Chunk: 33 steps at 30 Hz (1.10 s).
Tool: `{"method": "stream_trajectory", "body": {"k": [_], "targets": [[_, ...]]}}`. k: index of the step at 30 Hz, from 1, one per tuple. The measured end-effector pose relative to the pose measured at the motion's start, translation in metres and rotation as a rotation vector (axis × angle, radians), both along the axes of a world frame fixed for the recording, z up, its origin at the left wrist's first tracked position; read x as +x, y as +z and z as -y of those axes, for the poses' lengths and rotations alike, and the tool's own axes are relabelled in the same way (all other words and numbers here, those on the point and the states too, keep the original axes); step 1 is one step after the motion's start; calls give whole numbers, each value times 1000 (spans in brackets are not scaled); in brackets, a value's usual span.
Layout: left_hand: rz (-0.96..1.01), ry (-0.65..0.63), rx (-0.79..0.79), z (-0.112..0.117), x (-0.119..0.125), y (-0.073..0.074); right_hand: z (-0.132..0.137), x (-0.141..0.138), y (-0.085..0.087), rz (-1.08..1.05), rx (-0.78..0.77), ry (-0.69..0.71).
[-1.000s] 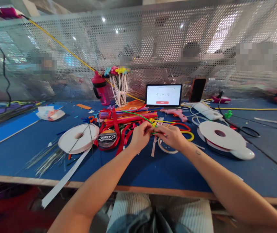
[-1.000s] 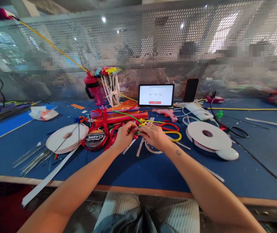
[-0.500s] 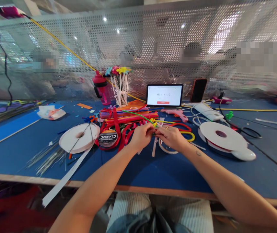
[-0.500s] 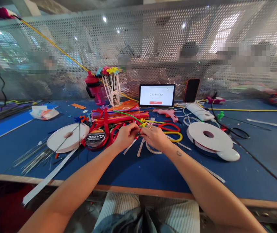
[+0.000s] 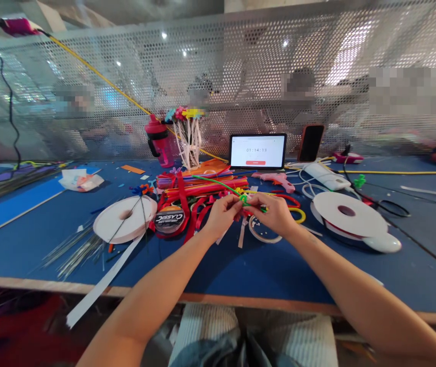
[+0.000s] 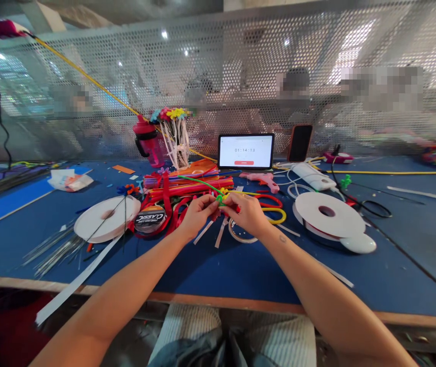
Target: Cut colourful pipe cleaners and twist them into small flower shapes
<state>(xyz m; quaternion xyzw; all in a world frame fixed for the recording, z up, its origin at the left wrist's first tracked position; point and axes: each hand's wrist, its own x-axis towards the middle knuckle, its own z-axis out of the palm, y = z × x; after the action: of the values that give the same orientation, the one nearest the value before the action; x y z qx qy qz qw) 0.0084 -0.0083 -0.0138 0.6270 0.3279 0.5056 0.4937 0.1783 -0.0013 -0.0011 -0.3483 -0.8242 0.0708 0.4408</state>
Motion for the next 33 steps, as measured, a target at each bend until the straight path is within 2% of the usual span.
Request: {"method": "stream_trajectory", "body": {"k": [4,6,14,17,22,27,30,33], "targets": [[82,-68,-95,3,1,4,-3,1,2,-243,-389,202],[83,-102,-116,6,1,7,-5,1,1,-362,-504,265],[69,-165,-118,11,3,7,-3,-9,-10,-619,-730,478],[69,-169,-97,12,4,6,-2,-11,-11,-663,-792,517],[69,-159,-79,13,6,5,-3,-12,-14,-702,-767,475],[88,-141,-100,13,7,6,-4,-12,-12,-637,-687,422],[138,-90,-115,13,7,7,-2,-7,-5,-531,-521,305],[177,-38,-139,13,7,9,0,0,4,-264,-276,181]]}}
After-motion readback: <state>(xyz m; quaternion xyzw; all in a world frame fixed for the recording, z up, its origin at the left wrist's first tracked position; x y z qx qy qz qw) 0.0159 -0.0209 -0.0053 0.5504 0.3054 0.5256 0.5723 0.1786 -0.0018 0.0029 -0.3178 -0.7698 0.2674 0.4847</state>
